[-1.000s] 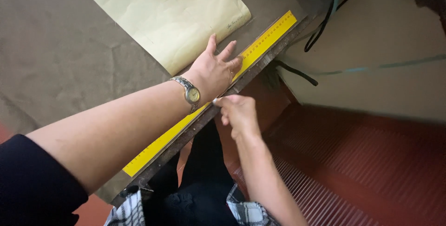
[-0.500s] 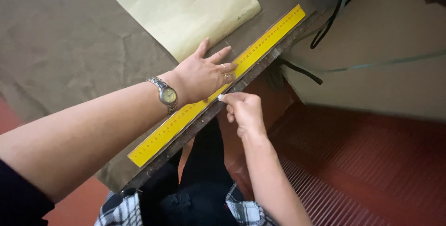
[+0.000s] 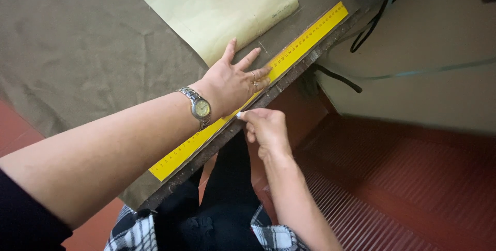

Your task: The person measures and marks a piece of light-colored fabric on a table using a yellow ruler and a white marking tool. They also use a green curved ruler to draw a curved line on the fabric.

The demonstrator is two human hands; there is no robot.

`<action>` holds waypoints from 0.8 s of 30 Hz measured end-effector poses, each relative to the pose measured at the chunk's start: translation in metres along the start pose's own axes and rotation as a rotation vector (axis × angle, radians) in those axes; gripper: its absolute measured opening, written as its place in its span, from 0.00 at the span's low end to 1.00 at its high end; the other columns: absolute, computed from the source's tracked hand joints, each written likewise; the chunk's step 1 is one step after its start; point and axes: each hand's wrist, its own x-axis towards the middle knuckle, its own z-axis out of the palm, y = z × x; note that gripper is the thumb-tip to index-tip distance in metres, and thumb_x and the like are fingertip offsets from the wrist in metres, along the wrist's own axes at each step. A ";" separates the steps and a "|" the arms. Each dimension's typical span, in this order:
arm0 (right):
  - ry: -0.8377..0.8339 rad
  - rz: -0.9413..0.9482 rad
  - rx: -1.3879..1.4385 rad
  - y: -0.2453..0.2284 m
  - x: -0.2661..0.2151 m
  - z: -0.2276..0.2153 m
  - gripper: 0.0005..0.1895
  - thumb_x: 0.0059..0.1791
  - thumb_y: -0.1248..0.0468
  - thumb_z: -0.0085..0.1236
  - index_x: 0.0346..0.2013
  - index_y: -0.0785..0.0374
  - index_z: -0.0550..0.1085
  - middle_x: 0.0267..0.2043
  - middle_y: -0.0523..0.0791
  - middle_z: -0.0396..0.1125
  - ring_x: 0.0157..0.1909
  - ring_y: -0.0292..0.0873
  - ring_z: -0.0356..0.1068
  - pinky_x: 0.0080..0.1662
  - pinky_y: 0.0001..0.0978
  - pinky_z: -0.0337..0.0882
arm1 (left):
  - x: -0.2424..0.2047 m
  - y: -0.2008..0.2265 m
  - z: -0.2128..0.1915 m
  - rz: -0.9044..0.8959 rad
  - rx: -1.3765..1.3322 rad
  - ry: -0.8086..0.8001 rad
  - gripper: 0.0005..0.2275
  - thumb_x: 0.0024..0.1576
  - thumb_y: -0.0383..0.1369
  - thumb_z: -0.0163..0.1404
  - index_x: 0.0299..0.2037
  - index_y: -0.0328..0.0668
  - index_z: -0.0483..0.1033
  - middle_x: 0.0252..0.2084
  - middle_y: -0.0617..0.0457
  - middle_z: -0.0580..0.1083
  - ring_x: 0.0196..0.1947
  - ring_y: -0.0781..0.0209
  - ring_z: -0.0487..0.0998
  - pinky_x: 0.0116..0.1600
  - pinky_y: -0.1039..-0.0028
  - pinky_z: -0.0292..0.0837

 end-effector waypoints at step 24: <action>-0.087 -0.224 0.220 -0.064 0.051 -0.128 0.03 0.44 0.74 0.56 0.26 0.70 0.71 0.34 0.60 0.73 0.37 0.54 0.76 0.42 0.37 0.78 | -0.047 0.059 0.099 -0.646 -0.651 0.404 0.08 0.56 0.38 0.42 0.44 0.52 0.66 0.39 0.55 0.67 0.38 0.54 0.68 0.39 0.64 0.65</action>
